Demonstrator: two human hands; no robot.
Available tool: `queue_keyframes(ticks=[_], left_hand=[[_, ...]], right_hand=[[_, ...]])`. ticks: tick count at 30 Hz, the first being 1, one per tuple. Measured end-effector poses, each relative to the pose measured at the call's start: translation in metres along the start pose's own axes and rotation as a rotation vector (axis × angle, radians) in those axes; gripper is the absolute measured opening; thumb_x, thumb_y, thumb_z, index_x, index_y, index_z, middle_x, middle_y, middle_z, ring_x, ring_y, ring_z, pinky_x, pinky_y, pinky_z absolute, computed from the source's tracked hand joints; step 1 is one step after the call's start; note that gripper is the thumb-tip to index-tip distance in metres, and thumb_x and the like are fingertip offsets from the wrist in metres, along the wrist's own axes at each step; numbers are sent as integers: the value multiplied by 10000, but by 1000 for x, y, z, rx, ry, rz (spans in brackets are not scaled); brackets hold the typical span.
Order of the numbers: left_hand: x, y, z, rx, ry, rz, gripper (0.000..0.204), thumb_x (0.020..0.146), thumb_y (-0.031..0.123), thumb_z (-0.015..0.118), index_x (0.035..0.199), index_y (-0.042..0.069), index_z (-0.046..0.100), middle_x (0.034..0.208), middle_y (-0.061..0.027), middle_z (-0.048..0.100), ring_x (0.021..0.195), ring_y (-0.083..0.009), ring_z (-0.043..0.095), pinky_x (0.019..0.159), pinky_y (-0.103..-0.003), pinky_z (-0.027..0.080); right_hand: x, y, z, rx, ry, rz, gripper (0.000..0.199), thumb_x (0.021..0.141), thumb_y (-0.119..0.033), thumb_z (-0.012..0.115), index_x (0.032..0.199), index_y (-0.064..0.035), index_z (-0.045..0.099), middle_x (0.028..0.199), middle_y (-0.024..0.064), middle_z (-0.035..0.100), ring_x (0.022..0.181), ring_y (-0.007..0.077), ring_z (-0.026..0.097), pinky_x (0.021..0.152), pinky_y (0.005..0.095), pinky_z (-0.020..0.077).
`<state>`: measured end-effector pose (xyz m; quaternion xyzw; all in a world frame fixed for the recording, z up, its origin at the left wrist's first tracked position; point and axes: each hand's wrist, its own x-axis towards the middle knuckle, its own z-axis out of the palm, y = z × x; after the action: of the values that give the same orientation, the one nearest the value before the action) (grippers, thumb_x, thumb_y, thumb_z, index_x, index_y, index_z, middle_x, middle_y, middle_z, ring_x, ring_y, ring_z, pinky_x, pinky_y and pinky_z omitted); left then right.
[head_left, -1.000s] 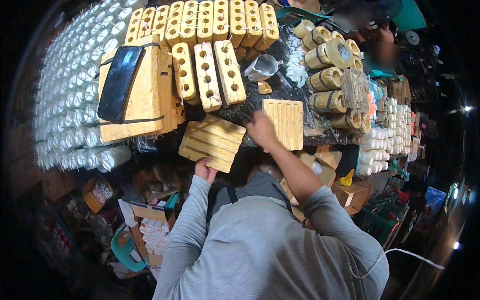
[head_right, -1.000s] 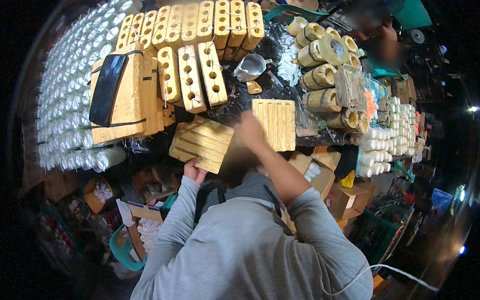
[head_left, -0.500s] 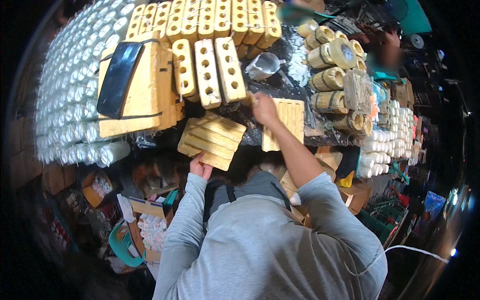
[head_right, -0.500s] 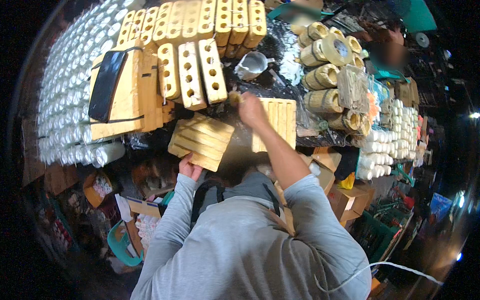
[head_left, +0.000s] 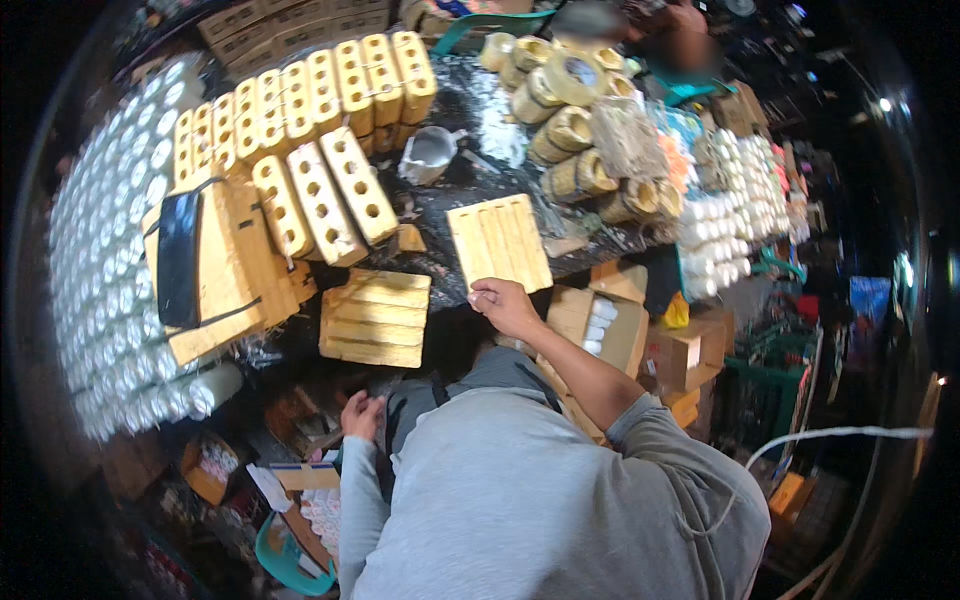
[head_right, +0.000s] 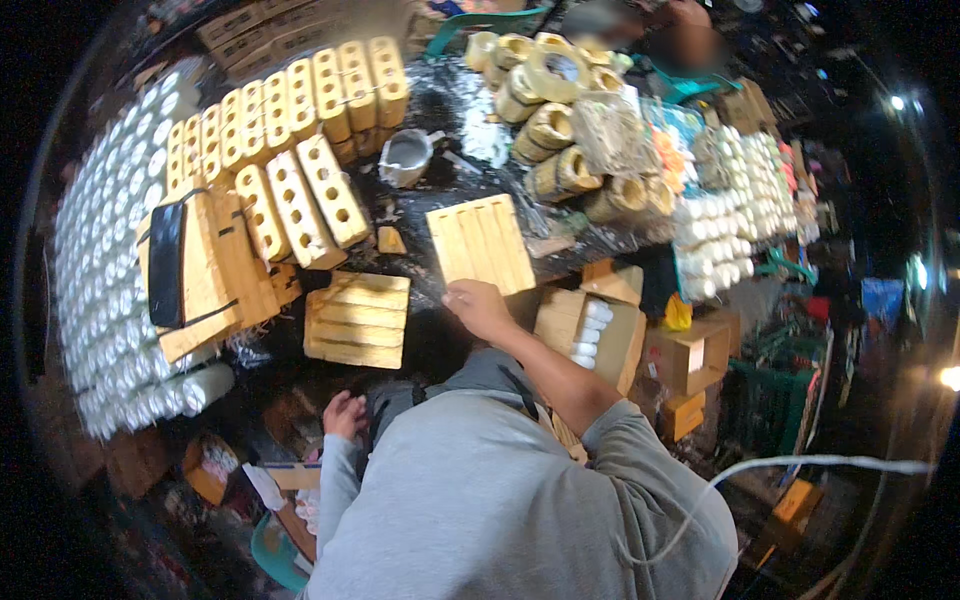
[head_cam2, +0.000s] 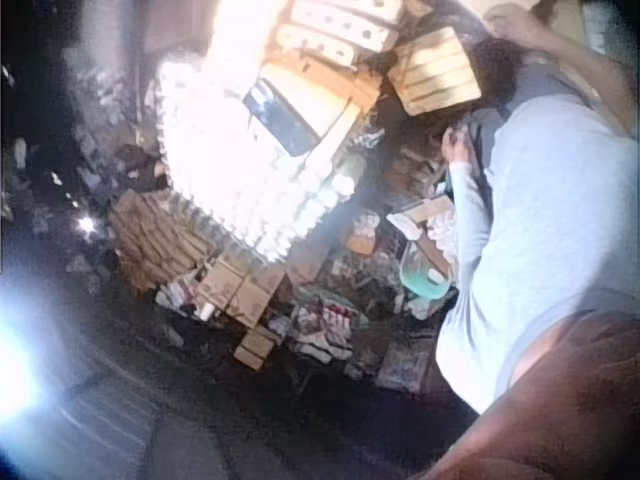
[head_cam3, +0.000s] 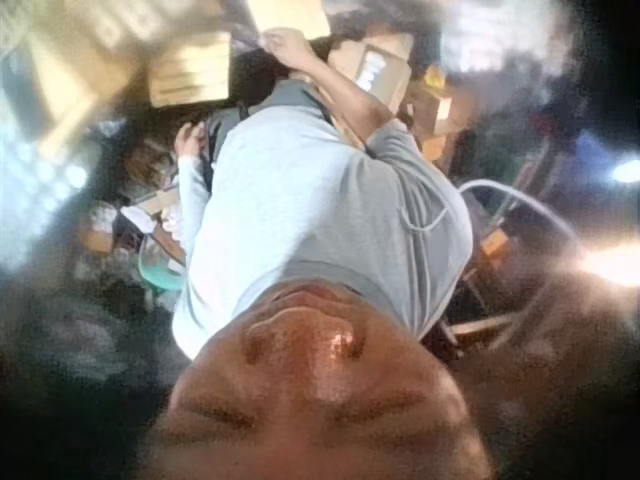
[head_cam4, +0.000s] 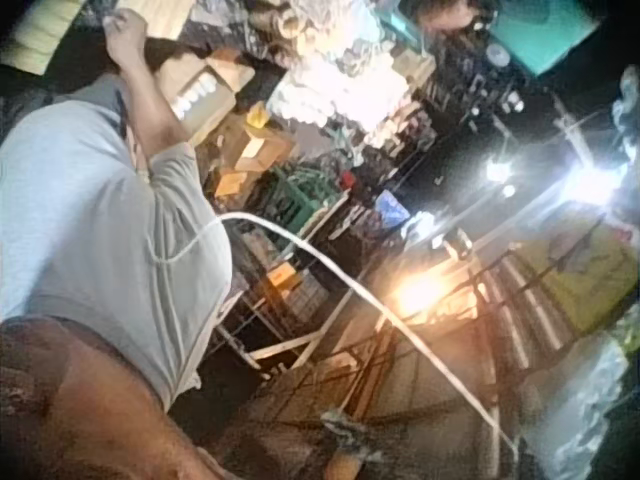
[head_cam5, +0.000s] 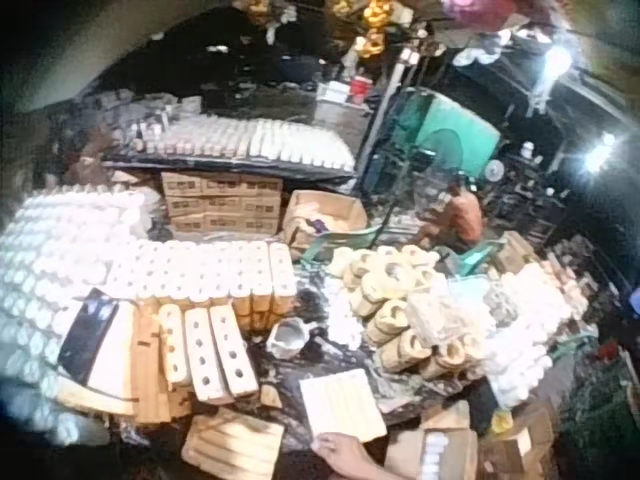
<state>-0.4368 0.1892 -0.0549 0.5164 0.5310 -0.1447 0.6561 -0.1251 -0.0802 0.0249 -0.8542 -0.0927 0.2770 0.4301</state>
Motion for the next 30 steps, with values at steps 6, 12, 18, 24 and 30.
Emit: queue_keyframes(ticks=[6,12,18,24,30], left_hand=[[9,13,-20,175,-51,109,625,855,173,847,1368,-74,589,1103,-177,743,909,-210,716,749,-346,597],[0,43,-2,533,-20,339,644,834,223,847,1359,-77,626,1244,-283,712,1087,-334,730,954,-404,583],[-57,65,22,576,41,326,637,850,213,833,1377,-70,614,1270,-293,702,1105,-324,734,951,-409,586],[-106,57,57,530,44,399,626,849,186,809,1385,-68,610,1271,-267,702,1071,-320,732,944,-419,589],[-130,80,84,702,-63,676,579,849,199,803,1339,-60,636,1230,-255,704,1036,-348,720,914,-430,589]], right_hand=[[-39,100,-111,331,501,281,161,998,-122,708,1120,-19,732,953,71,755,715,142,695,638,295,575],[1,174,-251,514,997,294,145,937,-69,711,1062,-15,758,800,40,705,620,127,642,516,272,503],[62,203,-300,-110,1108,456,231,837,-179,839,1003,-19,814,884,124,780,778,238,734,728,375,583],[47,208,-286,-85,1013,487,170,899,-247,800,986,-104,832,987,167,794,918,366,749,857,446,571],[-95,198,-207,-51,908,-65,173,962,-195,732,928,-26,749,804,102,734,715,181,669,683,378,530]])
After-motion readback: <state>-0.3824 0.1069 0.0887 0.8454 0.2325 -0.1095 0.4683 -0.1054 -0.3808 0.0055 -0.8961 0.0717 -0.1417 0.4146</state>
